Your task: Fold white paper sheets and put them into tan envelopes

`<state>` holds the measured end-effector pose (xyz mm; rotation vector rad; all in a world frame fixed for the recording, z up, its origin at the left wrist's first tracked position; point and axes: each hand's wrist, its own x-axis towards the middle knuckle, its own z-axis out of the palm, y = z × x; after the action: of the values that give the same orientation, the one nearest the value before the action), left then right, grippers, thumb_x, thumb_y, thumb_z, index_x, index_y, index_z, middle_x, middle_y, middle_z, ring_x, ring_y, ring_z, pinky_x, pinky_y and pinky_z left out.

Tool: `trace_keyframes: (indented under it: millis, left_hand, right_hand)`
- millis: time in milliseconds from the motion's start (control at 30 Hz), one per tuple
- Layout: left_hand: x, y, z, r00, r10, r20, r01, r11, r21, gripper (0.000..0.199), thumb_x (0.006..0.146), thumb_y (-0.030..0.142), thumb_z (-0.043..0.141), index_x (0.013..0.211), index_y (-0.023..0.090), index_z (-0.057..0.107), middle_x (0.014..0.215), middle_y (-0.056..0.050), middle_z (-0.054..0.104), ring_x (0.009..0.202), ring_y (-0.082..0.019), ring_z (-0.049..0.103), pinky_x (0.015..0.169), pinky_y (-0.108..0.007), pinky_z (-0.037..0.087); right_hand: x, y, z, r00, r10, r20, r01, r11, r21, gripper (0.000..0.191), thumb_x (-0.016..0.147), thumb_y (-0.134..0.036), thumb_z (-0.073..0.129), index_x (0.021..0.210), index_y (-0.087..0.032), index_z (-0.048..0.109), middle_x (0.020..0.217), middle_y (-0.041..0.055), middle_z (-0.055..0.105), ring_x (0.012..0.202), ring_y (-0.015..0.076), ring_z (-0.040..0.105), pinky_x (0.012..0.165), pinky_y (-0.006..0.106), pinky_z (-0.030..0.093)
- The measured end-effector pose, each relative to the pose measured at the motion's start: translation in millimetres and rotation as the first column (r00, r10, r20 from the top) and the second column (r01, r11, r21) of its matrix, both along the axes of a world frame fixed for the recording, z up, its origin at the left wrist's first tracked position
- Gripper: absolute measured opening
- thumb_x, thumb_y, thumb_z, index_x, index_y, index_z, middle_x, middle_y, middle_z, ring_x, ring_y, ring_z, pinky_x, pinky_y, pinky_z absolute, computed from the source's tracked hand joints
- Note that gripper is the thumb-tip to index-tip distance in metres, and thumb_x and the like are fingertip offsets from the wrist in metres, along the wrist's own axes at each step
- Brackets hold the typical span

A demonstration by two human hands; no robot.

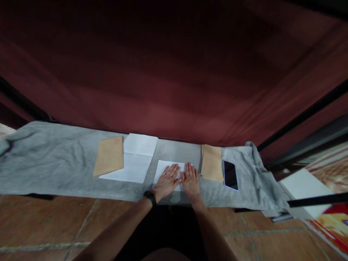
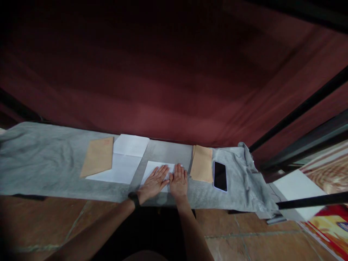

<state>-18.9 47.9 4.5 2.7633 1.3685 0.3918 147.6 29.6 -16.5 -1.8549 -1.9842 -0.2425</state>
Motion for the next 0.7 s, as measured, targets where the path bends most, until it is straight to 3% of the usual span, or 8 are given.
trace_keyframes:
  millis: [167,333,533,700]
  left_hand:
    - [-13,2,1.7,0.986,0.163,-0.025,-0.163,0.987,-0.009,0.066,0.101,0.052,0.029,0.151,0.011,0.037,0.159,-0.013,0.035,0.151,-0.024,0.024,0.124,-0.046,0.016]
    - [-22,-4,-4.1,0.927,0.376,0.0,-0.376,0.927,0.006,0.072,0.099,0.054,0.028,0.155,0.009,0.029,0.158,-0.016,0.036,0.15,-0.027,0.025,0.122,-0.049,0.018]
    - [-27,-10,-9.9,0.913,0.399,0.084,-0.405,0.912,0.069,0.074,0.098,0.053,0.032,0.156,0.008,0.024,0.157,-0.018,0.037,0.148,-0.03,0.031,0.121,-0.049,0.023]
    - [-23,-11,-4.1,0.923,0.38,0.064,-0.384,0.919,0.092,0.072,0.098,0.048,0.036,0.156,0.009,0.025,0.158,-0.018,0.035,0.149,-0.031,0.028,0.122,-0.052,0.017]
  right_hand:
    - [0,0,0.5,1.0,-0.002,-0.013,0.002,1.0,0.031,0.054,0.104,-0.034,0.031,0.15,-0.007,0.039,0.15,0.0194,0.047,0.142,0.0291,0.04,0.115,0.05,0.029]
    - [-1,-1,2.7,1.0,-0.009,-0.005,0.009,1.0,0.013,0.053,0.104,-0.033,0.032,0.15,-0.007,0.039,0.153,0.0182,0.044,0.142,0.0284,0.039,0.116,0.049,0.027]
    - [-1,-1,4.9,1.0,-0.021,-0.022,0.021,1.0,-0.017,0.055,0.104,-0.035,0.033,0.151,-0.008,0.038,0.152,0.0179,0.044,0.143,0.0284,0.039,0.117,0.049,0.027]
    - [-9,-3,10.2,0.999,-0.022,-0.05,0.023,1.0,0.011,0.053,0.104,-0.031,0.032,0.15,-0.006,0.04,0.15,0.0209,0.046,0.14,0.0298,0.043,0.115,0.052,0.03]
